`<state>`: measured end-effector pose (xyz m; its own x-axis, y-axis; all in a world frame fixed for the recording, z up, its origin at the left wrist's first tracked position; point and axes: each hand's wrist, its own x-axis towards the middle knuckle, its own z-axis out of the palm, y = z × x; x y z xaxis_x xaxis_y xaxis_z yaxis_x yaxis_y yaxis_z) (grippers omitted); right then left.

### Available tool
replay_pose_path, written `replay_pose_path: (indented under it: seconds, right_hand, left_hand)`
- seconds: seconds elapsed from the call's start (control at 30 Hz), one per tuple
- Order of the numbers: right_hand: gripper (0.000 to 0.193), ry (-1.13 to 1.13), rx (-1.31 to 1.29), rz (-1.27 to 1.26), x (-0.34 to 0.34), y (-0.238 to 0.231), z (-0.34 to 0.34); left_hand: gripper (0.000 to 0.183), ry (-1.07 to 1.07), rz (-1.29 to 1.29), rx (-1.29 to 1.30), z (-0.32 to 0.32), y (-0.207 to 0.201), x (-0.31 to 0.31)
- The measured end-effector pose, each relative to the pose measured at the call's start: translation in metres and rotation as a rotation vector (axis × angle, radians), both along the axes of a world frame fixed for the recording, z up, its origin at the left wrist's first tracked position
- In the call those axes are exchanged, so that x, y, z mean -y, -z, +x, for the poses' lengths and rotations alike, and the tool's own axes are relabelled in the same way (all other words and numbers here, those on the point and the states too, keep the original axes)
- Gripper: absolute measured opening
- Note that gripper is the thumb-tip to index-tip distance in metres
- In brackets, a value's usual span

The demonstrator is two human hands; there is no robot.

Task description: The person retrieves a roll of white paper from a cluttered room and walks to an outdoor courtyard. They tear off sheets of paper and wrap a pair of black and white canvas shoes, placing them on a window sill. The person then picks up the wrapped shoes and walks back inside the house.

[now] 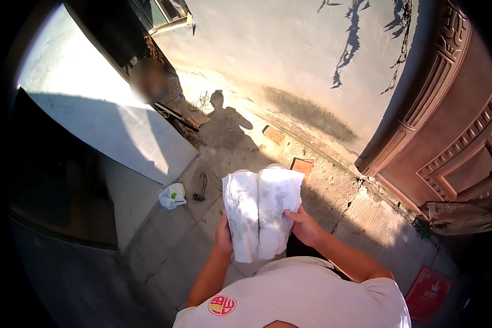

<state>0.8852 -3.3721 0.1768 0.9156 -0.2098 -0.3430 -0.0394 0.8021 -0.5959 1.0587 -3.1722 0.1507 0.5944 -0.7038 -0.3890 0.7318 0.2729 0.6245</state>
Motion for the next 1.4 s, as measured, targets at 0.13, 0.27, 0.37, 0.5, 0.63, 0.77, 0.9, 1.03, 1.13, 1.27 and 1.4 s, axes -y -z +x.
replay_pose_path:
  seconds: [0.13, 0.27, 0.37, 0.5, 0.63, 0.77, 0.9, 1.03, 1.13, 1.27, 1.4]
  right_hand:
    - [0.077, -0.046, -0.036, 0.010, 0.029, -0.007, 0.089]
    - [0.078, -0.011, -0.027, 0.035, 0.060, 0.006, 0.162]
    - [0.078, 0.093, -0.031, 0.055, 0.080, 0.031, 0.208]
    - [0.075, 0.307, 0.018, 0.112, 0.107, 0.056, 0.266]
    - [0.070, 0.579, 0.045, 0.150, 0.127, 0.069, 0.295]
    - [0.069, 0.745, 0.016, 0.234, 0.151, 0.091, 0.312]
    - [0.073, 0.840, -0.057, 0.225, 0.188, 0.129, 0.304]
    - [0.085, 0.838, -0.111, 0.225, 0.247, 0.159, 0.281]
    - [0.087, 0.862, -0.154, 0.212, 0.291, 0.197, 0.260]
    - [0.088, 0.891, -0.207, 0.153, 0.339, 0.270, 0.236]
    - [0.090, 0.922, -0.251, 0.188, 0.376, 0.332, 0.224]
  left_hand:
    - [0.048, -0.057, 0.053, -0.069, 0.086, 0.017, 0.014]
    - [0.048, 0.000, -0.002, -0.118, 0.164, 0.023, 0.049]
    - [0.048, 0.150, -0.050, -0.032, 0.216, 0.002, 0.096]
    - [0.050, 0.307, 0.094, -0.104, 0.314, 0.050, 0.148]
    - [0.051, 0.551, 0.048, -0.150, 0.375, 0.070, 0.213]
    - [0.051, 0.640, 0.165, -0.168, 0.401, 0.086, 0.272]
    - [0.052, 0.662, 0.164, -0.207, 0.403, 0.137, 0.322]
    - [0.052, 0.626, 0.181, -0.219, 0.404, 0.198, 0.368]
    - [0.053, 0.625, 0.190, -0.230, 0.398, 0.237, 0.406]
    - [0.054, 0.670, 0.224, -0.311, 0.408, 0.306, 0.454]
    - [0.056, 0.704, 0.246, -0.271, 0.413, 0.373, 0.501]
